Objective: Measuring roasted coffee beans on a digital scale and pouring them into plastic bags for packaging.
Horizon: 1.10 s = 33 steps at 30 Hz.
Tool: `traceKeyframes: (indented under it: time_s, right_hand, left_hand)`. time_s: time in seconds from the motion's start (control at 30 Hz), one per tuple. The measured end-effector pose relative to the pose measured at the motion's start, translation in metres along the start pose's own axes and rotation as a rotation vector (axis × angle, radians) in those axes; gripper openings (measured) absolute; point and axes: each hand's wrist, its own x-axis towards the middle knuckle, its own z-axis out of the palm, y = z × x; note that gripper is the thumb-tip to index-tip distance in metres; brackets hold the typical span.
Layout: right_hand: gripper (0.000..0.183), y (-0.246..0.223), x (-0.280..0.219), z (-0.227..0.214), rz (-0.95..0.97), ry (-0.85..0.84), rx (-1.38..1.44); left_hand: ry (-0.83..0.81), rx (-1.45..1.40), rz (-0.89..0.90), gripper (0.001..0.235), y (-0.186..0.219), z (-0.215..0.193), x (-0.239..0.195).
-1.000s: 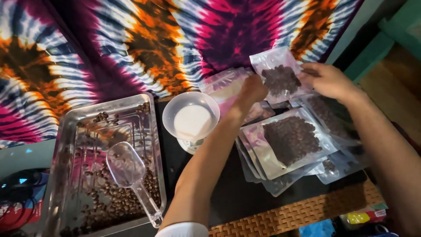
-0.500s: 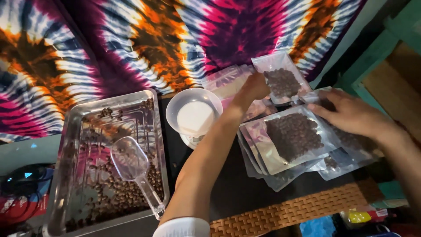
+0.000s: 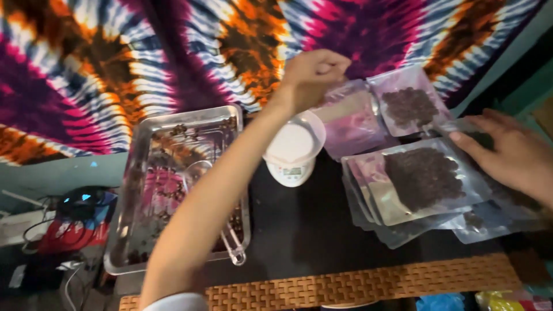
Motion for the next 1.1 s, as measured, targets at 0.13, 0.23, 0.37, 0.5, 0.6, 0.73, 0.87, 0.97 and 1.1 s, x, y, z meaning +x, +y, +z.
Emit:
traceKeyframes:
  time_s: [0.13,0.23,0.37,0.5,0.6,0.73,0.87,0.97,1.1]
  right_hand:
    - [0.042,-0.012,-0.029,0.017,-0.49,0.418,0.356]
    - [0.033,-0.075,-0.079,-0.013,-0.555,0.365,0.493]
    - [0.03,-0.167,-0.145,-0.045,-0.687,0.268,0.584]
    - [0.035,-0.237,-0.178,-0.017,-0.893,0.078,0.729]
    - [0.037,-0.27,-0.184,0.023,-0.988,-0.017,0.735]
    - [0.05,-0.302,-0.194,0.048,-1.08,-0.131,0.707]
    - [0.065,-0.322,-0.199,0.075,-1.08,-0.147,0.605]
    - [0.055,-0.332,-0.199,0.079,-0.99,-0.111,0.703]
    - [0.034,-0.333,-0.186,0.064,-0.884,0.075,0.925]
  left_hand:
    - [0.136,0.013,0.034,0.032,0.004,-0.07,-0.072]
    - [0.305,0.108,0.054,0.035,-0.002,-0.11,-0.129]
    - [0.451,0.429,-0.037,0.042,-0.045,-0.152,-0.174]
    - [0.478,0.546,-0.192,0.034,-0.088,-0.179,-0.207]
    - [0.344,0.572,-0.266,0.051,-0.127,-0.187,-0.224]
    - [0.046,0.457,-0.56,0.067,-0.093,-0.185,-0.236]
    - [-0.117,0.454,-0.675,0.054,-0.095,-0.185,-0.239]
    - [-0.097,0.47,-0.613,0.05,-0.111,-0.187,-0.243]
    - [-0.054,0.303,-0.666,0.053,-0.1,-0.193,-0.247]
